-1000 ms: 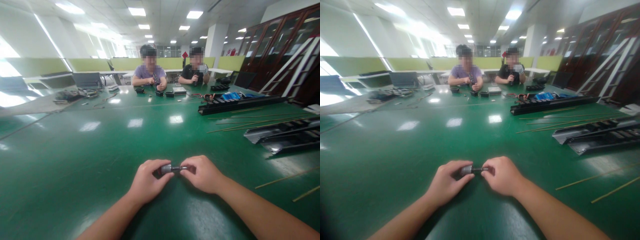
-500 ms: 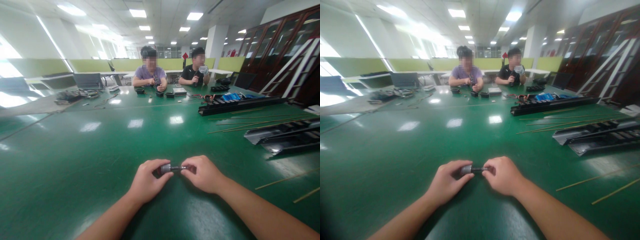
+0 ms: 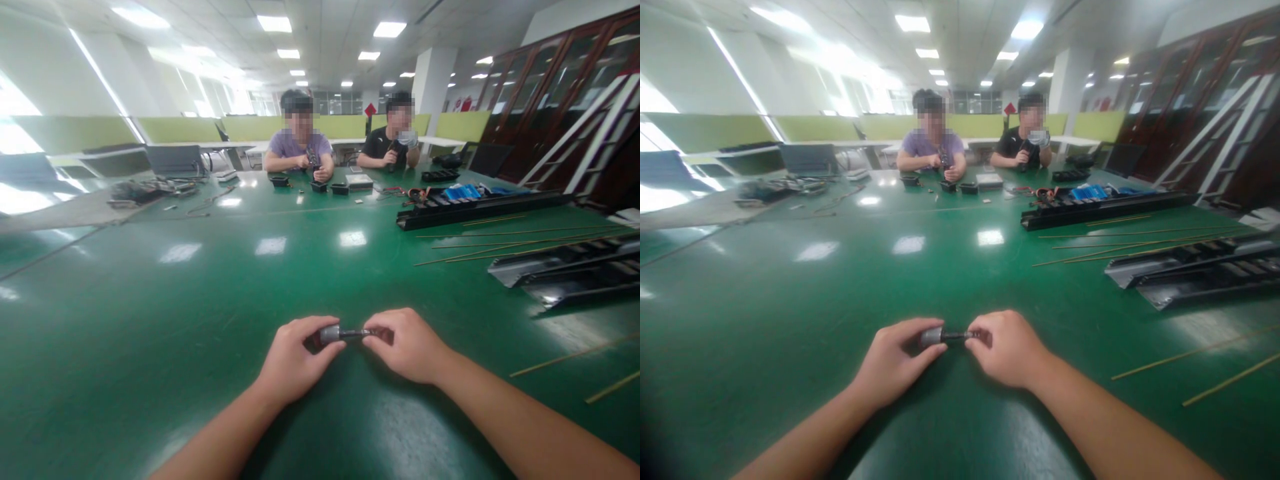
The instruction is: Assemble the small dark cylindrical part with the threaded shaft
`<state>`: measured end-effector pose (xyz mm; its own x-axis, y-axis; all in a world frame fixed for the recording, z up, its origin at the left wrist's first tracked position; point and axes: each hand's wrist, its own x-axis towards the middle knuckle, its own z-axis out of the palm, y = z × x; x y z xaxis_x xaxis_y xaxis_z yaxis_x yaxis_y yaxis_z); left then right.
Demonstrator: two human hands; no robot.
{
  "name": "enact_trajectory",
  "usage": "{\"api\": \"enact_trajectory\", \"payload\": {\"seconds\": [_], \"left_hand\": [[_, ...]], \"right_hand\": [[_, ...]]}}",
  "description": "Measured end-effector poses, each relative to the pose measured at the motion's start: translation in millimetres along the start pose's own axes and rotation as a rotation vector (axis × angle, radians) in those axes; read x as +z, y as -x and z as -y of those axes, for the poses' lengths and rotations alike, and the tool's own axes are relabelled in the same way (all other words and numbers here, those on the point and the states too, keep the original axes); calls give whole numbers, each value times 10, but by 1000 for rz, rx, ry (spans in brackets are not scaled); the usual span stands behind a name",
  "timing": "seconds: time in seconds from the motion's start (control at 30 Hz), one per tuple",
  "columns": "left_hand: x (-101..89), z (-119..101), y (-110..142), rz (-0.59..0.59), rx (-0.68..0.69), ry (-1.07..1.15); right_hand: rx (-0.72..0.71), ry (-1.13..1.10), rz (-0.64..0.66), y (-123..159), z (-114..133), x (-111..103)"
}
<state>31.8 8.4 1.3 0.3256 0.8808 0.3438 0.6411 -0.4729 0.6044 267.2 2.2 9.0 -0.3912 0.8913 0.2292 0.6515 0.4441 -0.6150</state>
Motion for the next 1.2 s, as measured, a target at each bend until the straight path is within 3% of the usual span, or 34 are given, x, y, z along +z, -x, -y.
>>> {"api": "enact_trajectory", "payload": {"seconds": [1.2], "left_hand": [[0, 13, -9, -29, 7, -9]], "right_hand": [[7, 25, -12, 2, -5, -12]]}}
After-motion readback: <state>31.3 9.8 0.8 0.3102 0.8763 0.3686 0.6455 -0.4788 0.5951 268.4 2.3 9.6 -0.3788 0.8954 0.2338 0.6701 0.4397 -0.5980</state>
